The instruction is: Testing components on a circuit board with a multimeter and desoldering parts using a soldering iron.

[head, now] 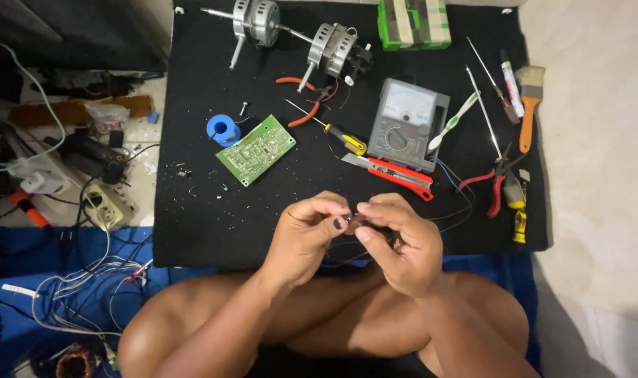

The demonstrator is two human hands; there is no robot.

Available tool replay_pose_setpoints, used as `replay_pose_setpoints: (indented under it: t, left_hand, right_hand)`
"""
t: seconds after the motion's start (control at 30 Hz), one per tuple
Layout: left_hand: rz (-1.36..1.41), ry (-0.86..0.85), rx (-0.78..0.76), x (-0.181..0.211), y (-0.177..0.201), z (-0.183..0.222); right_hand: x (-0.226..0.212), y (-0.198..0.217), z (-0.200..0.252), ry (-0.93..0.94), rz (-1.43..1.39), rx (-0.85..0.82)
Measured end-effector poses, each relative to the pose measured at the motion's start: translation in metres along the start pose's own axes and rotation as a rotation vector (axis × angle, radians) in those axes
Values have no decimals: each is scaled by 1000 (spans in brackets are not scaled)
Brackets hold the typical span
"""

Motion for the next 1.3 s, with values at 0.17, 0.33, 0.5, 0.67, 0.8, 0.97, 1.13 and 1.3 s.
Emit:
replay_pose_setpoints:
  t: [0.17,0.33,0.5,0.67,0.8,0.97,1.13,1.3]
  left_hand:
    - [18,23,7,-5,-1,1]
    - [-84,37,-6,5,-5,3]
    - [-195,25,-19,15,-8,2]
    - [-305,-22,-57,20,-8,2]
    - [-384,-49,-82,22,-7,1]
    - [-404,-58,-95,23,-6,2]
    - [-473,-65,-122,31,-8,3]
    - [-492,-65,-127,31,-7,3]
  right_hand:
    - [-10,1,-3,23,52,-6]
    - [-11,1,-7,64,116,-12]
    - [-6,4,-6,60,174,-34]
    - [-5,5,-6,37,181,-62]
    - [-6,5,-8,36,189,-67]
    - [-7,5,-7,28,172,-70]
    - [-7,3,-7,30,180,-79]
    - [-7,1,-8,9,143,-71]
Point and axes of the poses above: each hand's wrist, its own z-axis away from the middle knuckle, its own y-axis out of the back of the hand, x = y × z, the point moved 3 cm from there along -z, towards the middle knuckle, and after that the axes turned 12 degrees about y, right-handed, at the moved point
